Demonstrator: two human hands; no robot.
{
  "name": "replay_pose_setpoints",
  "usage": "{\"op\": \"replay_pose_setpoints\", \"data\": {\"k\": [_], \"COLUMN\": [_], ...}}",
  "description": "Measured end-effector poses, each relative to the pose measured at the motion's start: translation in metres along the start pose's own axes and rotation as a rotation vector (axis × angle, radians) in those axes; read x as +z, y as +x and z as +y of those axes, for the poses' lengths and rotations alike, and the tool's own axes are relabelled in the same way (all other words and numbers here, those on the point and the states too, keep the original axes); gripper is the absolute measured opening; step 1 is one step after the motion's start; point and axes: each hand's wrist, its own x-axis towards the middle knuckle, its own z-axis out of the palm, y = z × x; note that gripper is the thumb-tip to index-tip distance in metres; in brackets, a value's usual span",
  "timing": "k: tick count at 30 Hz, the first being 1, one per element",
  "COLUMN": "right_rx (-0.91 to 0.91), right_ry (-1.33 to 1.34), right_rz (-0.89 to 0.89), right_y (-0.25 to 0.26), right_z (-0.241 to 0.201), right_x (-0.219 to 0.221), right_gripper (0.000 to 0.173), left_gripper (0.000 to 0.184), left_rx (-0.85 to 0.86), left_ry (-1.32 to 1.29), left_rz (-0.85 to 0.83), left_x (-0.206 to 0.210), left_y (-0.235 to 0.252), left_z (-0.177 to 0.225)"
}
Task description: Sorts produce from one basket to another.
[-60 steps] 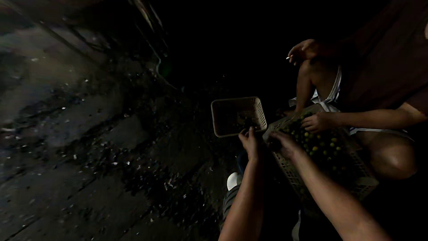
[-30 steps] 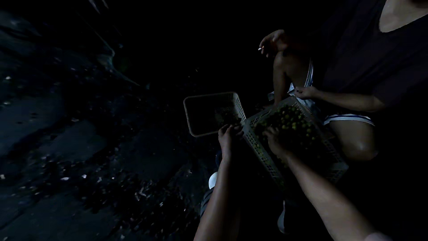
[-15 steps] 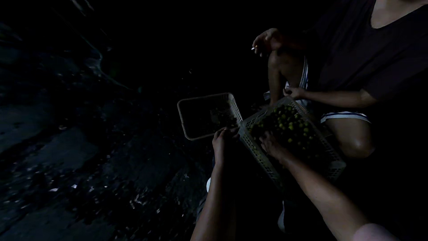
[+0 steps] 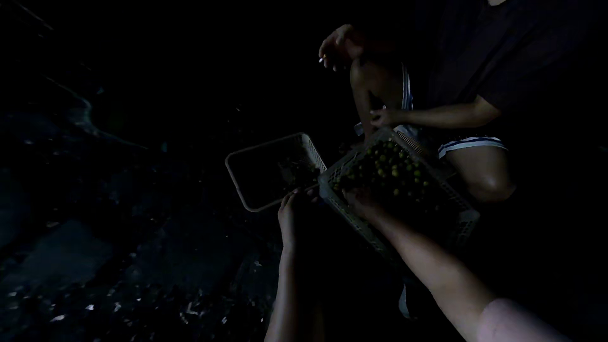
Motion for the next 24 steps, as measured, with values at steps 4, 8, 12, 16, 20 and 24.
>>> {"op": "replay_pose_setpoints", "data": {"k": [4, 8, 12, 16, 20, 24], "right_rx": [0.076, 0.198, 0.174, 0.212, 0.272, 0.504], "right_ry": [-0.045, -0.038, -0.037, 0.155, 0.436, 0.398], "right_rz": [-0.005, -0.049, -0.009, -0.155, 0.207, 0.367], "right_y": [-0.005, 0.007, -0.011, -0.029, -0.049, -0.047], "right_z": [-0.005, 0.018, 0.021, 0.017, 0.035, 0.058], "right_x": [-0.002, -0.010, -0.010, -0.018, -0.014, -0.022], "right_gripper": [0.041, 0.052, 0.047, 0.051, 0.040, 0.053], "left_gripper": [0.029, 0.030, 0.028, 0.028, 0.027, 0.027], "left_rx": [-0.009, -0.024, -0.019, -0.025, -0.031, 0.010], "left_ry": [-0.033, -0.042, -0.048, -0.078, -0.081, -0.076], "left_rz": [-0.004, 0.016, 0.015, 0.008, -0.026, -0.037], "left_x": [0.001, 0.000, 0.003, 0.003, -0.006, 0.000], "left_y": [0.002, 0.003, -0.002, -0.003, 0.001, -0.001], "left_z": [-0.001, 0.001, 0.003, 0.006, 0.004, 0.001]}}
